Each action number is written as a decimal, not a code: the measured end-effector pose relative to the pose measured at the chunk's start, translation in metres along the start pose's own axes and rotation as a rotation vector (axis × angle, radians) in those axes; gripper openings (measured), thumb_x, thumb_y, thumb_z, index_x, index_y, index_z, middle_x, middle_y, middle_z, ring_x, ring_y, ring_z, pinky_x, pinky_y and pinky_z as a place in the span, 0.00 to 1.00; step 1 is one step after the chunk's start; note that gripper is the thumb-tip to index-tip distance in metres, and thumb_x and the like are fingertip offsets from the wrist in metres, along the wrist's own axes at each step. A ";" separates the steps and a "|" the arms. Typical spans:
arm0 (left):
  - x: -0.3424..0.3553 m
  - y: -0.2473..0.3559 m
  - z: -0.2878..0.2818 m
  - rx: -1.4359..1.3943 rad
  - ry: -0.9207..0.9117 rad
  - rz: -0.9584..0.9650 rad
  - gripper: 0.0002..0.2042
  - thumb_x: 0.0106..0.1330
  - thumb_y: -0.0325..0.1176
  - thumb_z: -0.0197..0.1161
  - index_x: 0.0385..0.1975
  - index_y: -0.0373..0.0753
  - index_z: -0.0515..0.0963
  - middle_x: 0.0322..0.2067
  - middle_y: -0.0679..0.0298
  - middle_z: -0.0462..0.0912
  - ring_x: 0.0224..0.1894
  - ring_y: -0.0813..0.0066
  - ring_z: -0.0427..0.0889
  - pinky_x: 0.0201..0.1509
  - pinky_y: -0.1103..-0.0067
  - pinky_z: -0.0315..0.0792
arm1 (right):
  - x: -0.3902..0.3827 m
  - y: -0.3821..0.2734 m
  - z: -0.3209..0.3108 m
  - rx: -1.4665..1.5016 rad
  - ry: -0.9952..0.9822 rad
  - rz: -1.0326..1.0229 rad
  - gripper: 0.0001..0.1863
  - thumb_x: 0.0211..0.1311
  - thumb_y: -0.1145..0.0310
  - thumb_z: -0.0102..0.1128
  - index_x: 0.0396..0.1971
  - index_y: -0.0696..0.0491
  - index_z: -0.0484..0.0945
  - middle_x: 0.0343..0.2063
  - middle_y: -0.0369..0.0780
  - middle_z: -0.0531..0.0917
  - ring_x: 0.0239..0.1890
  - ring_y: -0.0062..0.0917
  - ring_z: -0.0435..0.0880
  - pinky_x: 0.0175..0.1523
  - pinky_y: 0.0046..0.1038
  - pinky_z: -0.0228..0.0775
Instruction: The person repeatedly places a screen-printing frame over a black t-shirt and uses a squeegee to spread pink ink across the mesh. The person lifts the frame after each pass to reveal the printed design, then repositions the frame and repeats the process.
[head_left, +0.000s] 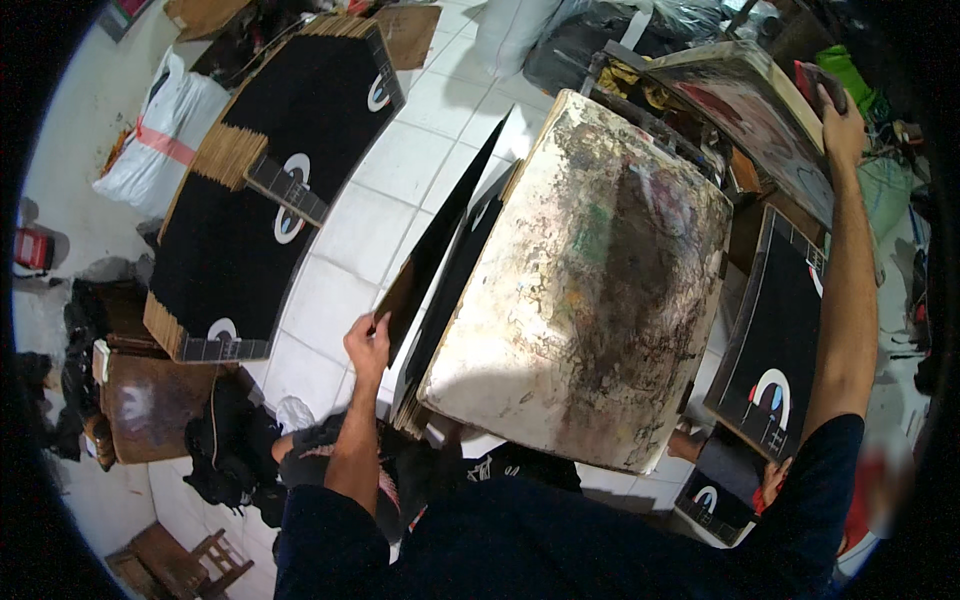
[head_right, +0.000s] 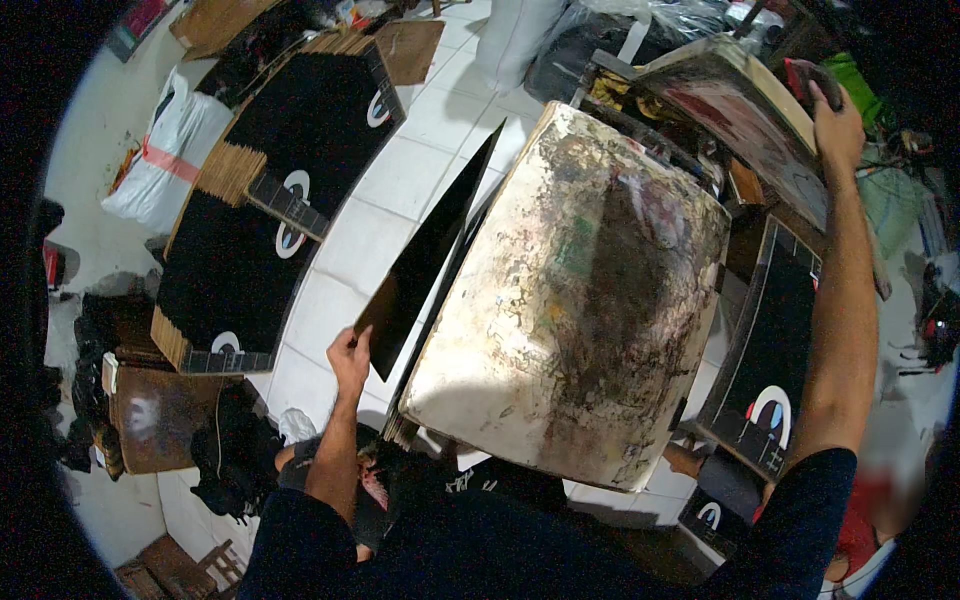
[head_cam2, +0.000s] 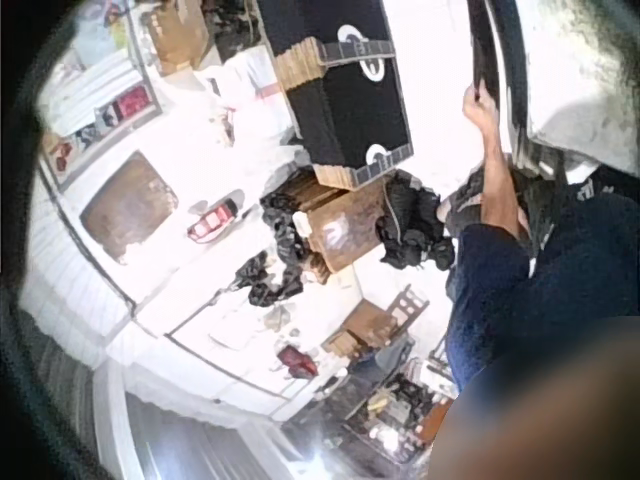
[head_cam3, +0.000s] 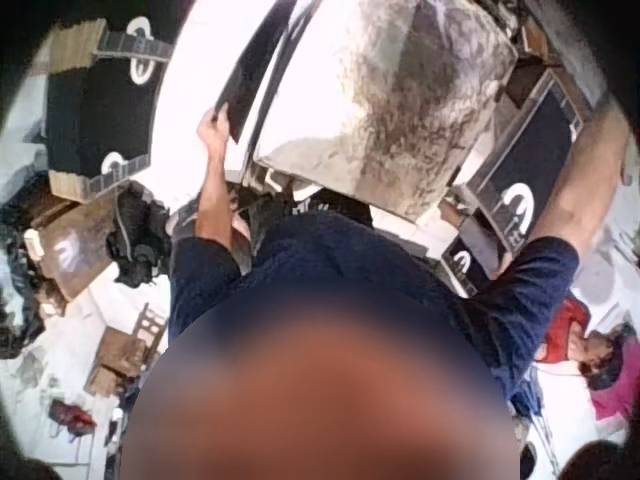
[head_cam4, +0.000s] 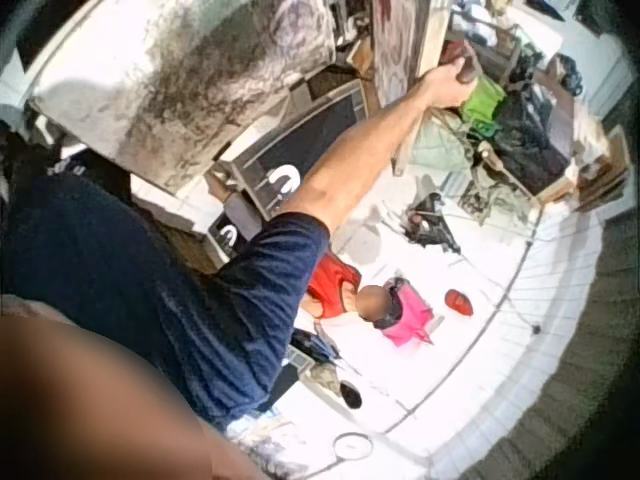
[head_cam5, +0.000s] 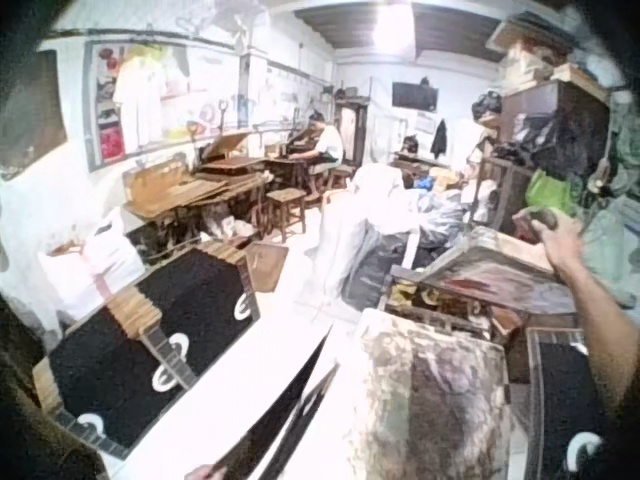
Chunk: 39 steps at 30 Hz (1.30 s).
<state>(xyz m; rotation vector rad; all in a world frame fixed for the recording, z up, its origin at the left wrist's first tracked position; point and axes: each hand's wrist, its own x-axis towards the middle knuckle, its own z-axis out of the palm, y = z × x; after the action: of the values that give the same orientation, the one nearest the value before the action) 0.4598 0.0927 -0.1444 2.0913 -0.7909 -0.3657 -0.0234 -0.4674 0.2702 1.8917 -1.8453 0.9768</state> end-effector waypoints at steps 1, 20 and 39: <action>0.017 0.029 0.005 0.008 0.052 0.189 0.07 0.67 0.26 0.68 0.29 0.29 0.80 0.22 0.52 0.77 0.23 0.62 0.76 0.27 0.70 0.69 | -0.003 -0.003 -0.001 0.029 0.017 -0.004 0.34 0.64 0.36 0.62 0.64 0.39 0.79 0.56 0.44 0.85 0.59 0.43 0.83 0.64 0.41 0.71; -0.075 0.288 -0.035 -0.075 0.004 1.359 0.22 0.50 0.32 0.69 0.48 0.36 0.85 0.33 0.65 0.81 0.35 0.70 0.76 0.43 0.65 0.67 | -0.019 -0.028 -0.013 0.076 0.015 0.054 0.26 0.69 0.45 0.58 0.63 0.35 0.78 0.52 0.45 0.87 0.54 0.46 0.85 0.59 0.46 0.74; -0.001 0.025 0.031 0.768 0.489 -0.121 0.32 0.70 0.54 0.60 0.58 0.27 0.74 0.57 0.41 0.78 0.57 0.42 0.78 0.60 0.54 0.71 | -0.001 -0.020 -0.007 0.055 -0.013 0.033 0.27 0.67 0.40 0.58 0.63 0.33 0.77 0.53 0.45 0.86 0.57 0.48 0.84 0.60 0.47 0.75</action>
<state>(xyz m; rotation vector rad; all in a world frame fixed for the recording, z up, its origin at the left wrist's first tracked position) 0.4330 0.0638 -0.1431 2.7777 -0.5462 0.4587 -0.0058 -0.4597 0.2796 1.9092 -1.8814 1.0386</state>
